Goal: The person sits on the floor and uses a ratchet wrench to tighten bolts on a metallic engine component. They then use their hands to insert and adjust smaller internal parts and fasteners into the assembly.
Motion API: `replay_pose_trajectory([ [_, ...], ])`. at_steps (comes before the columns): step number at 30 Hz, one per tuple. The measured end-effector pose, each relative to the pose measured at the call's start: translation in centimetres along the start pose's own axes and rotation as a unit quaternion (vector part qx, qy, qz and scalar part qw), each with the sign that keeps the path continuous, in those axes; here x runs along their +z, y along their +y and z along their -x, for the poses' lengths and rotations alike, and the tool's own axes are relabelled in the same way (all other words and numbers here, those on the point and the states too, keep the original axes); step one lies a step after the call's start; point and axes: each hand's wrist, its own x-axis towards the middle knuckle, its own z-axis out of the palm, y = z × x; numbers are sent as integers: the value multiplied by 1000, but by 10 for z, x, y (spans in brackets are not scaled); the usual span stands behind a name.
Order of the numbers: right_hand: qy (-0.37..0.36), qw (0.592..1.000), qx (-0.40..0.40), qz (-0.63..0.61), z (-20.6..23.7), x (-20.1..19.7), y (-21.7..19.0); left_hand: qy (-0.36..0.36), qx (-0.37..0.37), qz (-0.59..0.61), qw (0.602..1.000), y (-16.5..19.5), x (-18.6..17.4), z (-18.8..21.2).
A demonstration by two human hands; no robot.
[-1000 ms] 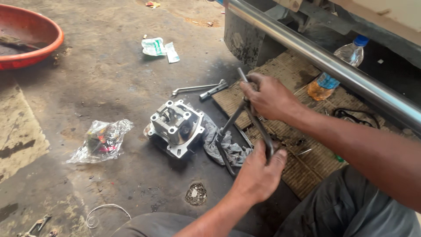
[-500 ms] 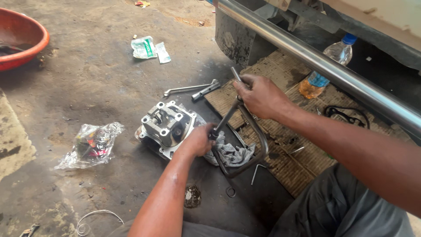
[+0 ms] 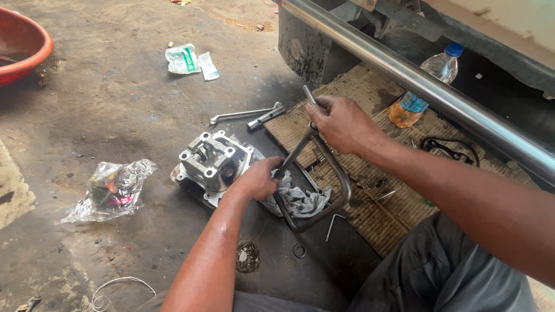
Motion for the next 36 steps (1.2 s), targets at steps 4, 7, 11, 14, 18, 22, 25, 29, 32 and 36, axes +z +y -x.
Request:
replay_pose_trajectory([
  [4, 17, 1000, -21, -13, -3, 5, -1, 80, 119, 245, 959, 24, -17, 1],
  [7, 91, 978, -185, 27, -5, 8, 3, 17, 177, 297, 938, 51, -21, 3],
  [11, 126, 947, -283, 81, -6, 10, 6, 82, 168, 155, 970, 77, -16, 11],
  [14, 166, 916, -321, 176, -5, 8, 0, 99, 190, 182, 960, 82, -20, 7],
  [18, 23, 896, -332, 294, -4, -9, -21, 107, 220, 311, 918, 64, -25, 12],
  [22, -45, 748, -443, 492, -7, -50, -39, 116, 239, 214, 940, 37, -32, 23],
  [25, -65, 743, -430, 509, 0, -55, -50, 111, 282, 215, 928, 34, -33, 15],
  [29, -154, 929, -112, 318, 11, -41, -65, 91, 260, 265, 924, 37, -31, 5],
  [32, 38, 819, -435, 373, 11, -50, -68, 81, 214, 263, 937, 38, -30, 7],
  [36, 24, 712, -490, 502, 2, -56, -68, 78, 240, 297, 921, 43, -31, 14],
])
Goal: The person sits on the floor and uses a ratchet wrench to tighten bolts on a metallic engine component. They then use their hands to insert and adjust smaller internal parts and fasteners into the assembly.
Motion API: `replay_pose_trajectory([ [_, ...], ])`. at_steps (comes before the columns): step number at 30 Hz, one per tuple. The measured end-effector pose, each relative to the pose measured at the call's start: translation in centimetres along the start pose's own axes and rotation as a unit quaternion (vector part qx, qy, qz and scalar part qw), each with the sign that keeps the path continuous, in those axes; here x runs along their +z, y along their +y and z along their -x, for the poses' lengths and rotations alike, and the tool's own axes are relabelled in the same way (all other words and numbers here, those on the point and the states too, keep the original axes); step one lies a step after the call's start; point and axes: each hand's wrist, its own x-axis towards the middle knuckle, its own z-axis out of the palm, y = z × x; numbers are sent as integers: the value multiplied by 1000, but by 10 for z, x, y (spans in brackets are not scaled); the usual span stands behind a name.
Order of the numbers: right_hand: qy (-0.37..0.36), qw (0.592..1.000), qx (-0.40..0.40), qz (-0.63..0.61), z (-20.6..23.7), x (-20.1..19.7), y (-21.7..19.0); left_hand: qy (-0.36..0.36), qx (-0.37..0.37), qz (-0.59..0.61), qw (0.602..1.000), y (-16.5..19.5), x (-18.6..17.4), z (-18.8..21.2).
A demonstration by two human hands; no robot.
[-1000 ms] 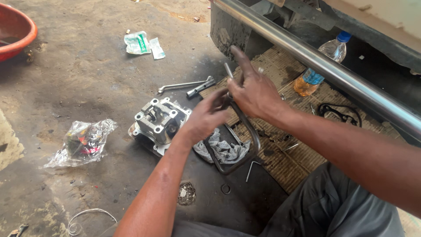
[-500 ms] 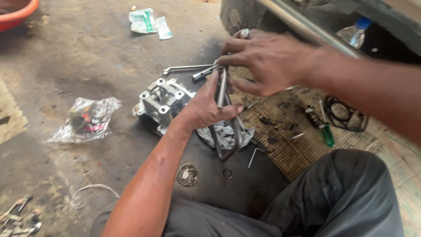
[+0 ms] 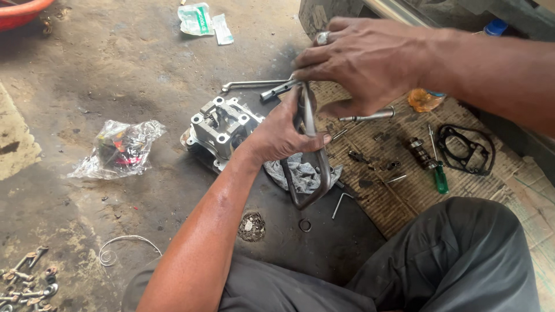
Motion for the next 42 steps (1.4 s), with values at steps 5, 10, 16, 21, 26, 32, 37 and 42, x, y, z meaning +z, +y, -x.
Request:
replay_pose_trajectory([
  [5, -204, 962, 162, -87, -3, 6, -12, -19, -10, -28, 999, 6, 2, -1],
  [10, 102, 994, -29, -4, 3, 5, -8, -10, -31, -18, 999, 3, 0, 1],
  [16, 139, 944, -266, 135, -5, 7, 8, -44, -85, 54, 994, 4, -1, 4],
  [21, -208, 973, -90, 30, 2, -5, 0, -25, 307, -206, 929, 15, -2, 4],
  [26, -240, 925, 189, -228, 5, -5, -26, -47, -50, -72, 995, 17, 4, 9],
  [32, -163, 870, 345, -312, 14, 13, -36, -48, 11, 41, 998, 8, 7, 4],
  [37, 271, 958, -96, 20, 22, -2, -3, -22, -69, -80, 994, 8, 6, 5],
  [42, -97, 966, 196, -140, 7, -27, -24, -47, 28, -36, 998, 16, 11, 3],
])
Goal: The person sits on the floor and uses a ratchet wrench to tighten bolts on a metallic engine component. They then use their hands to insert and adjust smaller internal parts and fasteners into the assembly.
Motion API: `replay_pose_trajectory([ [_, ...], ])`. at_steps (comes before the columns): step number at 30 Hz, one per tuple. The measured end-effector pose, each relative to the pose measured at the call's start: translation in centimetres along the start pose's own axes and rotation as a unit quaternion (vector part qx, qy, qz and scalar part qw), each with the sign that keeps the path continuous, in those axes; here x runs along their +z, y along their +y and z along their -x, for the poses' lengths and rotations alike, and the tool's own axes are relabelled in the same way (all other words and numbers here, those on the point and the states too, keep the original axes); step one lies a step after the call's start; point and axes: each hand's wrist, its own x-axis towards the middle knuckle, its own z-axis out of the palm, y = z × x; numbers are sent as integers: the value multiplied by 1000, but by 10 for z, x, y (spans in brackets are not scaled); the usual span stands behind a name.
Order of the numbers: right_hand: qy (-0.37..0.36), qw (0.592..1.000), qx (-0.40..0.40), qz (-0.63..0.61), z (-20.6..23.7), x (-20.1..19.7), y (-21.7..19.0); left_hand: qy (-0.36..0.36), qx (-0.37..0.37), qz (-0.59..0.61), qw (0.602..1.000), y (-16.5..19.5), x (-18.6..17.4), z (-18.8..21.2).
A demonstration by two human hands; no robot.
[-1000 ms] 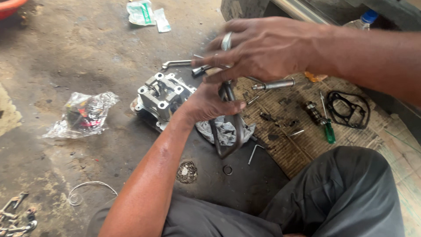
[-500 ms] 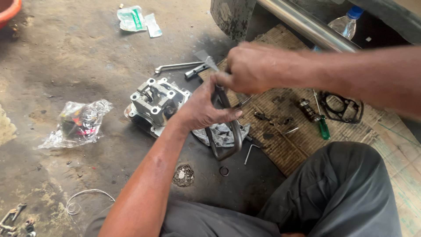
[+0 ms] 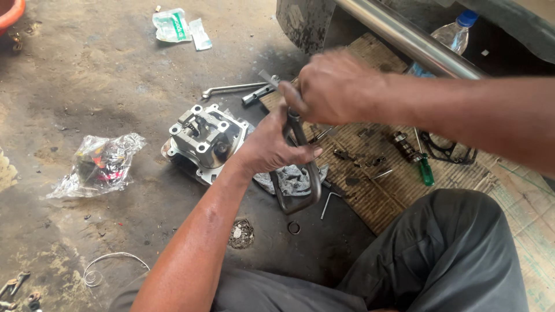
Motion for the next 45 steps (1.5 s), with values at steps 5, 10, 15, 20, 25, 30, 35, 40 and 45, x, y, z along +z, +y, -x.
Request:
replay_pose_trajectory([
  [5, 385, 856, -310, 152, 1, -9, 5, 2, -103, 45, 994, 6, -2, 5],
  [10, -31, 991, -117, 58, -13, 24, 16, -28, 19, -96, 995, 1, -3, -3],
  [15, -109, 989, 86, -46, -14, 29, 10, 13, -81, 12, 997, -6, -1, 1],
  [20, 124, 921, -349, 122, -8, 9, 20, -13, -28, -43, 999, -7, 1, -3],
  [25, -54, 996, -28, 66, -8, 34, 16, -2, -54, 12, 998, -5, -3, -1],
  [30, -47, 966, -190, 167, -11, 24, 22, -5, -84, 35, 996, -4, 0, 1],
  [35, -157, 979, 101, -79, -6, 15, 2, -10, -58, -11, 998, -8, 0, -1],
  [40, 128, 980, -118, 99, -1, 35, 20, -3, -65, -32, 997, -12, -5, 1],
  [45, -102, 993, 39, -36, -4, 69, 43, -55, -112, 82, 989, -13, -19, -3],
])
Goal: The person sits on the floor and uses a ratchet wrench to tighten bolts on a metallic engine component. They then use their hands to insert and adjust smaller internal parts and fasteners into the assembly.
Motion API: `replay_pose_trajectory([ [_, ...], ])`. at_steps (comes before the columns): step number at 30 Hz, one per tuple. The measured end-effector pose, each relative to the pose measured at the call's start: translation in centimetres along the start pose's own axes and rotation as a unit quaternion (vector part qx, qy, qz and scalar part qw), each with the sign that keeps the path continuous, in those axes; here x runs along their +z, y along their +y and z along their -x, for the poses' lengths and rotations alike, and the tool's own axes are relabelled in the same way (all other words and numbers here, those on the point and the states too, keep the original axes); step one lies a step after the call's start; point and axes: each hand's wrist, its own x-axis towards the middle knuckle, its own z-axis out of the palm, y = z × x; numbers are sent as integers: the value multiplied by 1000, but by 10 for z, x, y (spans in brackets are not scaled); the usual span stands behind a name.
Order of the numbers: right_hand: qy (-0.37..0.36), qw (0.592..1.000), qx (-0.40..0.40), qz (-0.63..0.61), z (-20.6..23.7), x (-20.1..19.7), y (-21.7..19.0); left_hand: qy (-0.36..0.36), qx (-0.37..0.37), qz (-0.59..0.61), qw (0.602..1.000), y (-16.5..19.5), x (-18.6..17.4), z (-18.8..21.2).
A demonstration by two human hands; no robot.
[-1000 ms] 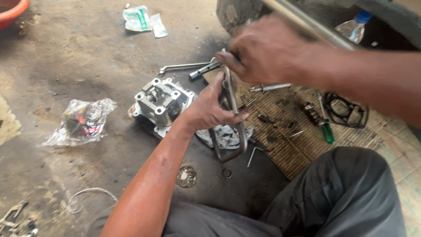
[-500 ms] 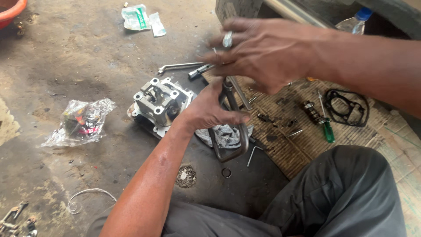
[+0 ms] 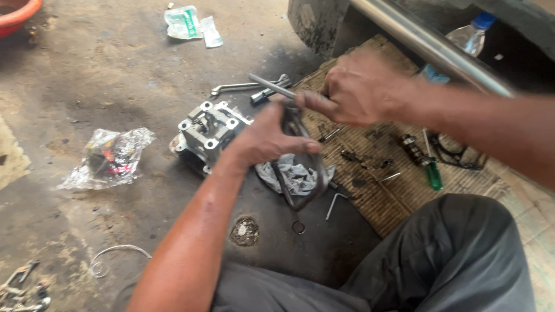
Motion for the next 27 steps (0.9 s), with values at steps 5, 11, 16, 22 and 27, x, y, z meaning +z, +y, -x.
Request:
replay_pose_trajectory([
  [5, 158, 898, 111, -396, 16, 83, 11, 120, 38, -49, 991, 15, 17, 18],
  [11, 134, 903, 243, -328, 59, 228, 10, 129, 283, -224, 924, 138, 39, 98],
  [16, 39, 908, 190, -372, 17, 239, 12, 240, 233, -485, 808, 209, -71, 171],
  [22, 53, 940, 67, -329, 18, 222, -19, 215, -262, -708, 619, 98, -205, 207],
  [27, 49, 952, -14, -303, 34, 198, -44, 0, -537, -702, 468, 11, -271, 264],
])
